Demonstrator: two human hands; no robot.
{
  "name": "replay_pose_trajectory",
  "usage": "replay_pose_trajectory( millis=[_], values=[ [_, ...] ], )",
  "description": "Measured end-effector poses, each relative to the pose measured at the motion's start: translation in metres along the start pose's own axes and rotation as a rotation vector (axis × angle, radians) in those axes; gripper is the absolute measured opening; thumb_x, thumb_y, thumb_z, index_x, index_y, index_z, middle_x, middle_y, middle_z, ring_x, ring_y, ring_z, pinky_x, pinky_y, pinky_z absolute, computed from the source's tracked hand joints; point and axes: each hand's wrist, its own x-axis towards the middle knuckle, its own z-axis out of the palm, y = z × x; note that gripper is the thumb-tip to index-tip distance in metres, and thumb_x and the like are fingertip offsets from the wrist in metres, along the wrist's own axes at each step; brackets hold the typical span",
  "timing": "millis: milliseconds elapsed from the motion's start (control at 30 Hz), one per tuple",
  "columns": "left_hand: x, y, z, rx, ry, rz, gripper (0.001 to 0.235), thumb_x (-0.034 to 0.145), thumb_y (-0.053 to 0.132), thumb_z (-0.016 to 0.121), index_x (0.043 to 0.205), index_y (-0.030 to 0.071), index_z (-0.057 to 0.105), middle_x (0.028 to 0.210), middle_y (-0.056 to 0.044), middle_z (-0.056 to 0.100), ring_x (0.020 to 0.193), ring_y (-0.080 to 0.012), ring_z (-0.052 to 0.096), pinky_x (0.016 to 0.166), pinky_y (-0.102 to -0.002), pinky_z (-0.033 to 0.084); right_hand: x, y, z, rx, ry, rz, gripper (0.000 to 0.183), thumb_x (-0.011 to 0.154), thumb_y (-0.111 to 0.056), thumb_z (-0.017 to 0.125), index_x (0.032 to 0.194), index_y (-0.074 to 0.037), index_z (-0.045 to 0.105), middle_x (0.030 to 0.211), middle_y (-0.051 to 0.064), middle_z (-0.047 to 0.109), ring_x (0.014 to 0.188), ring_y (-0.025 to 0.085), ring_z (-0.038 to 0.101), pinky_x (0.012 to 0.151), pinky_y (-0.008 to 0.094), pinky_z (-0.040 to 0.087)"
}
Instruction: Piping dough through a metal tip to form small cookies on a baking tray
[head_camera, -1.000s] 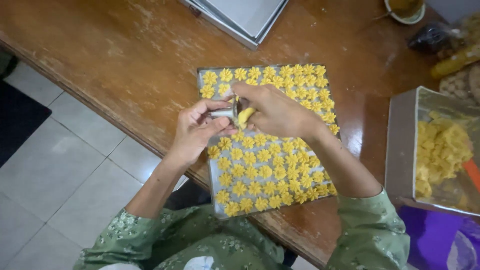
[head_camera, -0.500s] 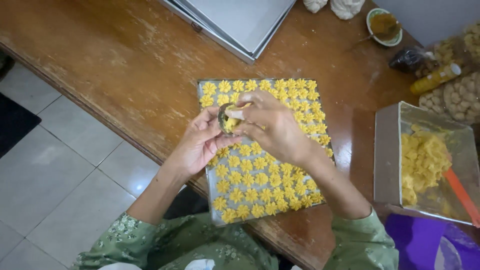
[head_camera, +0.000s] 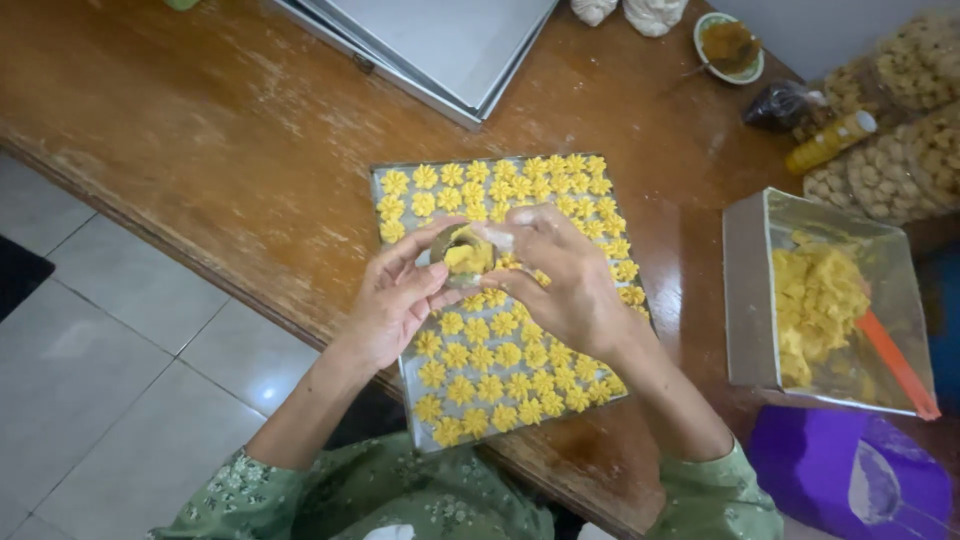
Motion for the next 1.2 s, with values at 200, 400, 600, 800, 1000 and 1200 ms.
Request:
replay_pose_trajectory(
  millis=[200, 400, 600, 800, 1000, 1200],
  values=[
    [0.006, -0.028, 0.002, 0.101, 0.022, 0.070, 0.044, 0.090, -0.002, 0.069, 0.132, -0.008, 0.057, 0.127, -0.017, 0.062, 0.099, -0.0381, 0.075, 0.087, -0.056, 0.064, -0.019, 0.010, 0.007, -0.125, 0.017, -0.018, 0.031, 0.089, -0.013, 0.081, 0.117, -0.002, 0.075, 0.103, 0.019, 0.067, 0.096, 0.036, 0.071, 0.077, 0.043, 0.060],
    [0.008, -0.024, 0.024, 0.056, 0.115, 0.110, 0.038, 0.092, -0.006, 0.066, 0.129, -0.008, 0.058, 0.123, -0.016, 0.063, 0.093, -0.0370, 0.076, 0.082, -0.052, 0.067, -0.036, 0.014, 0.008, -0.406, -0.007, -0.112, 0.019, 0.095, -0.012, 0.073, 0.113, -0.008, 0.076, 0.103, 0.009, 0.062, 0.086, 0.022, 0.063, 0.069, 0.031, 0.060],
    [0.015, -0.026, 0.034, 0.228, 0.048, 0.124, 0.036, 0.091, -0.012, 0.062, 0.126, -0.010, 0.057, 0.121, -0.025, 0.062, 0.090, -0.0371, 0.076, 0.076, -0.047, 0.070, -0.043, 0.031, 0.011, -0.255, 0.181, -0.092, 0.004, 0.093, -0.005, 0.075, 0.097, -0.003, 0.076, 0.090, 0.010, 0.066, 0.082, 0.028, 0.069, 0.070, 0.036, 0.059],
    [0.022, -0.036, 0.041, 0.444, 0.025, 0.108, 0.034, 0.092, -0.007, 0.063, 0.125, -0.007, 0.056, 0.121, -0.025, 0.068, 0.090, -0.0314, 0.076, 0.071, -0.040, 0.069, -0.046, 0.016, 0.000, -0.163, 0.232, -0.031, 0.011, 0.090, -0.002, 0.077, 0.100, -0.003, 0.079, 0.086, 0.012, 0.072, 0.082, 0.032, 0.073, 0.070, 0.039, 0.060],
    [0.023, -0.036, 0.057, 0.369, -0.033, 0.012, 0.046, 0.089, -0.011, 0.059, 0.134, -0.003, 0.060, 0.086, -0.011, 0.057, 0.071, -0.0142, 0.060, 0.069, -0.038, 0.068, -0.053, 0.023, -0.003, -0.069, 0.184, 0.014, 0.011, 0.089, 0.005, 0.073, 0.099, 0.001, 0.072, 0.082, 0.016, 0.069, 0.072, 0.035, 0.068, 0.061, 0.040, 0.058],
    [0.021, -0.018, 0.068, 0.477, -0.138, 0.057, 0.042, 0.093, -0.003, 0.061, 0.135, -0.001, 0.061, 0.080, -0.006, 0.050, 0.066, -0.0178, 0.061, 0.067, -0.036, 0.066, -0.050, 0.003, -0.013, -0.087, 0.139, 0.054, 0.010, 0.091, -0.003, 0.073, 0.098, 0.000, 0.067, 0.075, 0.017, 0.064, 0.069, 0.038, 0.067, 0.057, 0.042, 0.057]
  ],
)
